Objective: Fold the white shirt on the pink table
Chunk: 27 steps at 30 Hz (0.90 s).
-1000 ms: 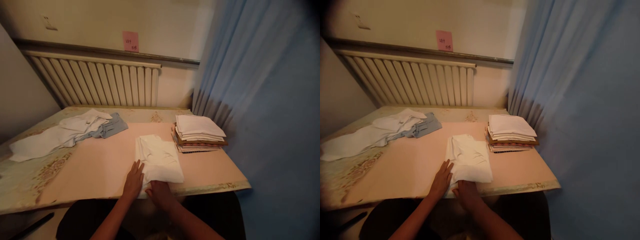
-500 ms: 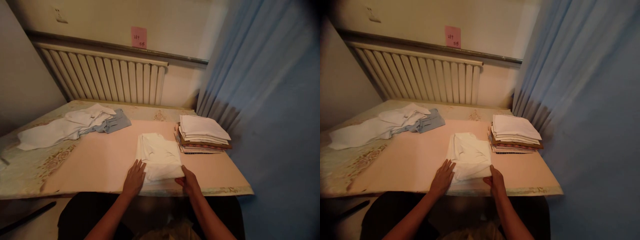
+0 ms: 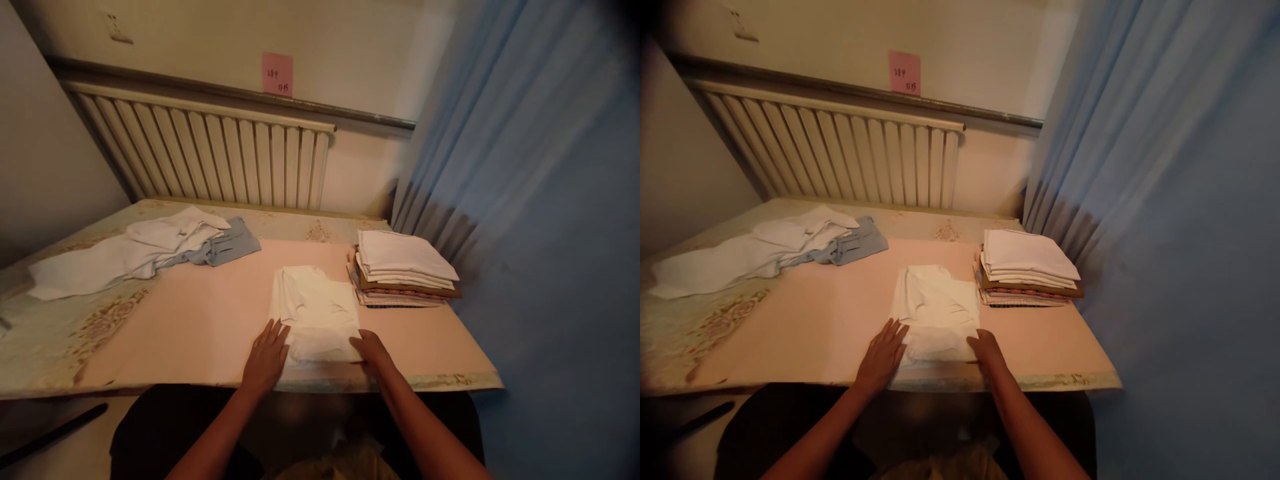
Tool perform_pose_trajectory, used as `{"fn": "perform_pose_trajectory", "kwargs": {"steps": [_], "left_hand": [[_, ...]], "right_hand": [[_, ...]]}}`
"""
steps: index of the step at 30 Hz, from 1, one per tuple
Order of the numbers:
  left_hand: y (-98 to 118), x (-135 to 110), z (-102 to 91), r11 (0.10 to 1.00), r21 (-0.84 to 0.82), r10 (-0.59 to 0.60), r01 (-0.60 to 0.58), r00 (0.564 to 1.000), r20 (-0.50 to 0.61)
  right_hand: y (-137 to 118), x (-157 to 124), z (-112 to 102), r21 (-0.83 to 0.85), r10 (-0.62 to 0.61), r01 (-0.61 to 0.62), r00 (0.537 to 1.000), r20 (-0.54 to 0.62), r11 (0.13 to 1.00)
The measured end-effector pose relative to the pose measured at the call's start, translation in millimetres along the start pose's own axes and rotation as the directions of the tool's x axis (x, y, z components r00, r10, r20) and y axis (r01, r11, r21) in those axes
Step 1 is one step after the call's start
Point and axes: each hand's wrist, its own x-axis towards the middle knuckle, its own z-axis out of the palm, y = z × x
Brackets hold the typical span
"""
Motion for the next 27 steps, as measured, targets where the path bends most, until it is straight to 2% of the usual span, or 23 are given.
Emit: {"fn": "perform_pose_trajectory", "kwargs": {"steps": [4, 6, 11, 14, 27], "left_hand": [[1, 1, -1.4, 1.0, 0.004, -0.006, 0.006, 1.0, 0.008], [3, 1, -2.4, 1.0, 0.004, -0.006, 0.005, 1.0, 0.005], [4, 2, -4.1, 1.0, -0.007, 0.026, -0.026, 1.0, 0.003], [3, 1, -4.2, 0.999, -0.029, 0.025, -0.025, 1.0, -0.007], [1, 2, -0.9, 0.999, 0.011, 0.037, -0.037, 0.999, 0.008]], "right_hand": [[-17, 7, -7, -0.178, -0.188, 0.18, 0.982, -0.028, 0.967], [-16, 9, -10, -0.262, -0.23, 0.209, 0.972, -0.053, 0.942], [12, 9, -11, -0.439, -0.226, 0.149, 0.965, -0.13, 0.886], [23, 11, -13, -0.484, -0.234, 0.148, 0.965, -0.122, 0.863], [25, 22, -34, -0.481, -0.185, 0.14, 0.982, -0.048, 0.865]]}}
